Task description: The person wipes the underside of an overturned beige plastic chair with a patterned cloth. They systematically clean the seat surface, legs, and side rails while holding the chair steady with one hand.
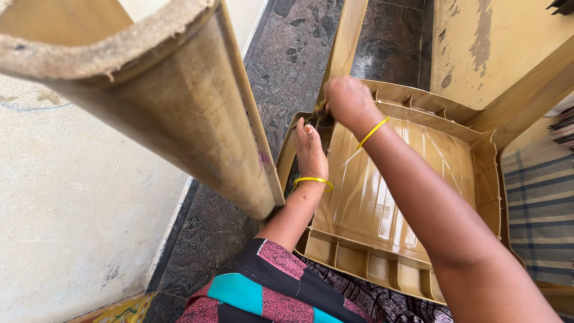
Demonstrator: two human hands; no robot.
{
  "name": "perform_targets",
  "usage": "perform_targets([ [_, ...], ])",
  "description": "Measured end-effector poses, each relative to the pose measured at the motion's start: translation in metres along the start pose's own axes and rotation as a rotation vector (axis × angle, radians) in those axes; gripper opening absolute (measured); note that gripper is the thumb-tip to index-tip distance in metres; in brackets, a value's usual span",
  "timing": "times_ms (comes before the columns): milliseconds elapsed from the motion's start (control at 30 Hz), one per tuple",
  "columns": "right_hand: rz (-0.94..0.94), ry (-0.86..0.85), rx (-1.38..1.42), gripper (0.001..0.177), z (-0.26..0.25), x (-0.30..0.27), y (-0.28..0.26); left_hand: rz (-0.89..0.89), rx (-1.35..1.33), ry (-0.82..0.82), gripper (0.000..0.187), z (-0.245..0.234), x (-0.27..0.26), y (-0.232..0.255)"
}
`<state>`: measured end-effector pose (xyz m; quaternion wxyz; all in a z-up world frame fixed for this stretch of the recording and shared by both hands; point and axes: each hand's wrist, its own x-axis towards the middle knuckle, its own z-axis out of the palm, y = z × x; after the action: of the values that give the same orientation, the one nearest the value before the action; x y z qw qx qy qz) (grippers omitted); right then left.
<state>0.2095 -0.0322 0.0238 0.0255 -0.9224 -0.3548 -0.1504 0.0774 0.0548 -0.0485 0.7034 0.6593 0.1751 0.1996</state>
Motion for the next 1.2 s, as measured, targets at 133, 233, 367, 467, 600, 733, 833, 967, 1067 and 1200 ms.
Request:
perform_targets([
  [133,-0.058,-0.135,-0.187,0.004,0.028,-0.007,-0.02,-0.014,-0.048,-0.003,0.09,0.0,0.002,-0.005],
  [233,-0.053,-0.204,-0.106,0.005,0.019,-0.006,-0.024,-0.009,-0.058,0.01,0.088,-0.002,-0.003,-0.008],
  [367,0.146,-0.366,0.139,0.008,-0.026,0.009,-0.012,0.013,-0.106,0.006,0.088,0.003,0.008,-0.005],
  [467,0.122,-0.441,0.043,0.011,-0.033,-0.01,-0.034,0.055,0.107,0.089,0.087,-0.001,0.004,-0.017],
  [600,-0.185,-0.157,-0.126,0.017,-0.026,-0.041,-0.066,0.058,0.148,0.139,0.086,0.002,0.009,-0.011],
  [733,-0.103,-0.189,0.067,0.016,-0.01,-0.05,-0.077,0.06,0.114,0.102,0.086,-0.005,0.002,-0.011],
  [833,-0.029,-0.424,0.267,0.011,-0.03,-0.037,-0.054,0.062,0.092,0.09,0.086,-0.006,0.005,-0.002],
  [967,0.229,-0.393,0.9,0.014,-0.063,-0.045,-0.002,0.083,0.067,0.097,0.085,-0.005,0.006,-0.004],
  [1067,0.371,-0.166,1.343,0.019,-0.07,-0.065,0.046,0.05,0.049,0.051,0.085,-0.003,0.003,-0.007],
  [1200,0.726,0.0,0.684,0.025,-0.038,-0.08,0.062,0.031,0.021,0.021,0.085,-0.002,0.0,0.002],
])
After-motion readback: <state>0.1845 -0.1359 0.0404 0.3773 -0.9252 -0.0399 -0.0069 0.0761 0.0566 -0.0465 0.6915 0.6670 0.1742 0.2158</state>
